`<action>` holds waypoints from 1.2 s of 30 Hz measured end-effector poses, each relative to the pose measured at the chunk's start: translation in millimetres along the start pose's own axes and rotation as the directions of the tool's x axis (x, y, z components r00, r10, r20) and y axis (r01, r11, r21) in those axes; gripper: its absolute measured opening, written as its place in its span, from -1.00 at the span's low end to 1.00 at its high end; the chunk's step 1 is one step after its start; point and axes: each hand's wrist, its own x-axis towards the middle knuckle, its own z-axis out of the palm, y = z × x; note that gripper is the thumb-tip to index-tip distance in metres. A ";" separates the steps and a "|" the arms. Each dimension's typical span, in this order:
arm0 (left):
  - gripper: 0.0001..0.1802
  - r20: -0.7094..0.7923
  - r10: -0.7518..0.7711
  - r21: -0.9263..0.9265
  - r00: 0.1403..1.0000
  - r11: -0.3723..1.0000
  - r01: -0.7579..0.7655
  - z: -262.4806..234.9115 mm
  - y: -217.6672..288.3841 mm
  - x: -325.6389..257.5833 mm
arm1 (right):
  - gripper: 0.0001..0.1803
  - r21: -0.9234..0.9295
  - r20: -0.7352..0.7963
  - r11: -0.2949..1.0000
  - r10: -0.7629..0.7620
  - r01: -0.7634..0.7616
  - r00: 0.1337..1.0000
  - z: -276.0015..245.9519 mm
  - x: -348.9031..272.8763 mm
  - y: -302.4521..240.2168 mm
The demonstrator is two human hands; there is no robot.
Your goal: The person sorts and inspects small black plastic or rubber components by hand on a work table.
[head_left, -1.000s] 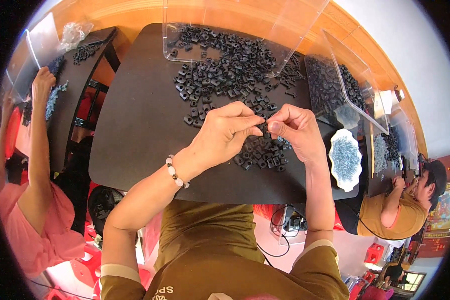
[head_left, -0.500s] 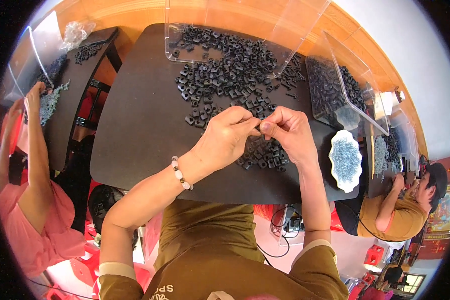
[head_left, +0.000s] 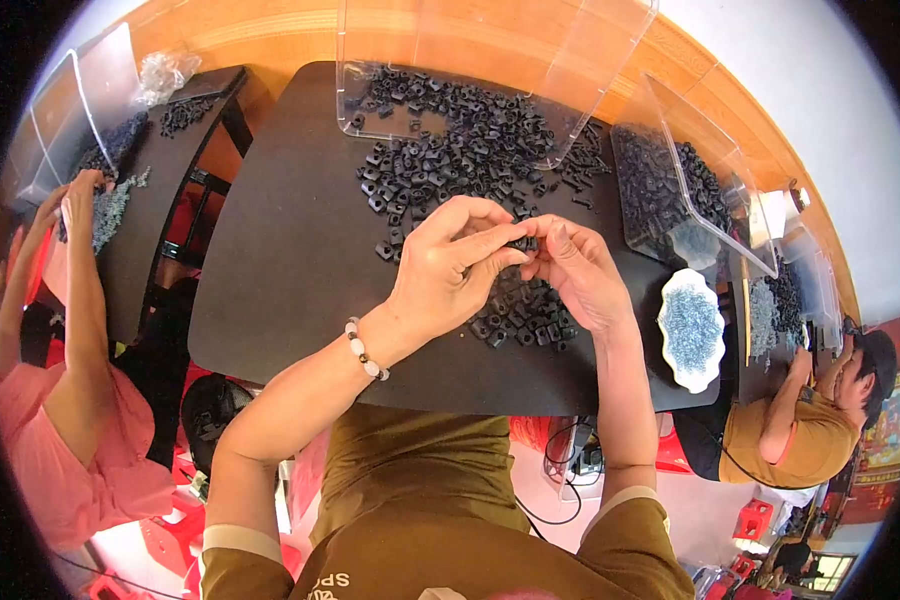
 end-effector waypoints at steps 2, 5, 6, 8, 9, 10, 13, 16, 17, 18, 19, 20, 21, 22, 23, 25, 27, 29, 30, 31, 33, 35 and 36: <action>-0.71 0.029 0.038 0.093 0.999 0.995 -0.041 -1.5 0.0 -0.2 | -0.44 0.062 0.097 0.998 0.002 -0.008 0.995 5.5 -0.2 -2.7; -0.65 0.063 0.109 0.205 0.992 0.971 -0.120 -5.2 2.3 2.5 | -0.42 0.113 0.191 0.992 0.028 -0.051 0.981 3.9 -0.2 2.6; -0.65 0.062 0.108 0.206 0.992 0.971 -0.119 -5.3 2.3 2.0 | -0.42 0.114 0.191 0.992 0.030 -0.052 0.981 4.1 0.4 3.9; -0.64 0.066 0.095 0.202 0.993 0.974 -0.106 -4.5 2.7 0.9 | -0.42 0.133 0.211 0.991 0.000 -0.029 0.977 5.1 1.5 5.2; -0.64 0.065 0.094 0.200 0.993 0.974 -0.106 -4.0 4.3 0.9 | -0.42 0.131 0.211 0.991 0.001 -0.029 0.978 5.4 1.2 5.6; -0.65 0.070 0.092 0.185 0.993 0.977 -0.104 -3.7 6.6 1.5 | -0.43 0.144 0.214 0.989 -0.006 -0.025 0.977 5.9 0.8 6.2; -0.67 0.080 0.094 0.164 0.992 0.981 -0.106 -3.3 7.6 1.1 | -0.45 0.172 0.195 0.984 0.004 -0.038 0.981 9.6 -0.2 8.6; -0.68 0.089 0.103 0.155 0.991 0.981 -0.116 -3.9 8.0 0.9 | -0.46 0.195 0.178 0.978 0.032 -0.067 0.983 9.1 -0.3 11.2; -0.69 0.092 0.108 0.153 0.990 0.981 -0.121 -4.6 7.6 1.2 | -0.44 0.202 0.184 0.976 0.042 -0.080 0.982 8.8 0.2 12.0; -0.69 0.092 0.108 0.154 0.990 0.981 -0.121 -5.1 6.9 1.3 | -0.44 0.202 0.185 0.976 0.042 -0.080 0.982 9.6 0.0 11.3; -0.69 0.086 0.091 0.164 0.992 0.981 -0.104 -5.6 5.6 1.2 | -0.41 0.183 0.151 0.980 0.047 -0.075 0.987 11.2 -0.5 9.9; -0.69 0.080 0.073 0.175 0.994 0.981 -0.086 -6.2 4.5 1.2 | -0.38 0.165 0.117 0.984 0.051 -0.070 0.992 12.5 -0.8 8.9; -0.69 0.079 0.074 0.177 0.994 0.980 -0.087 -7.1 3.4 1.6 | -0.38 0.165 0.120 0.984 0.050 -0.069 0.992 12.8 -1.2 8.1; -0.69 0.070 0.081 0.203 0.994 0.975 -0.093 -7.3 2.4 1.9 | -0.37 0.143 0.092 0.989 0.026 -0.039 0.995 12.1 -2.6 7.2; -0.69 0.060 0.088 0.228 0.994 0.969 -0.099 -7.4 1.7 2.3 | -0.35 0.120 0.065 0.993 0.002 -0.010 0.998 11.0 -3.7 6.5; -0.69 0.053 0.089 0.241 0.995 0.965 -0.099 -7.3 1.5 2.6 | -0.39 0.022 -0.014 0.999 -0.040 0.040 0.999 8.3 -4.0 5.0; -0.70 0.044 0.090 0.255 0.995 0.962 -0.098 -7.9 1.4 3.2 | -0.43 -0.079 -0.088 0.994 -0.088 0.081 0.992 5.1 -5.0 3.1; -0.68 0.041 0.129 0.302 0.991 0.944 -0.135 -9.2 1.2 4.4 | -0.58 -0.255 -0.119 0.962 -0.132 0.098 0.984 2.7 -6.0 0.2; -0.68 0.041 0.130 0.302 0.991 0.944 -0.136 -9.3 2.0 4.8 | -0.58 -0.255 -0.119 0.962 -0.132 0.098 0.984 4.6 -6.6 -0.8; -0.67 0.052 0.134 0.300 0.990 0.943 -0.143 -8.6 2.7 5.2 | -0.65 -0.331 -0.134 0.940 -0.136 0.085 0.982 7.5 -8.0 -1.7; -0.66 0.064 0.139 0.294 0.988 0.944 -0.152 -6.5 2.5 5.1 | -0.72 -0.407 -0.153 0.911 -0.141 0.068 0.978 11.0 -9.8 -5.0; -0.65 0.091 0.121 0.284 0.988 0.948 -0.142 -7.0 1.9 4.1 | -0.83 -0.436 -0.177 0.900 -0.118 0.030 0.977 14.6 -10.0 -9.6; -0.65 0.091 0.122 0.282 0.988 0.949 -0.143 -6.4 1.9 3.7 | -0.83 -0.437 -0.178 0.899 -0.119 0.029 0.977 14.0 -10.3 -13.1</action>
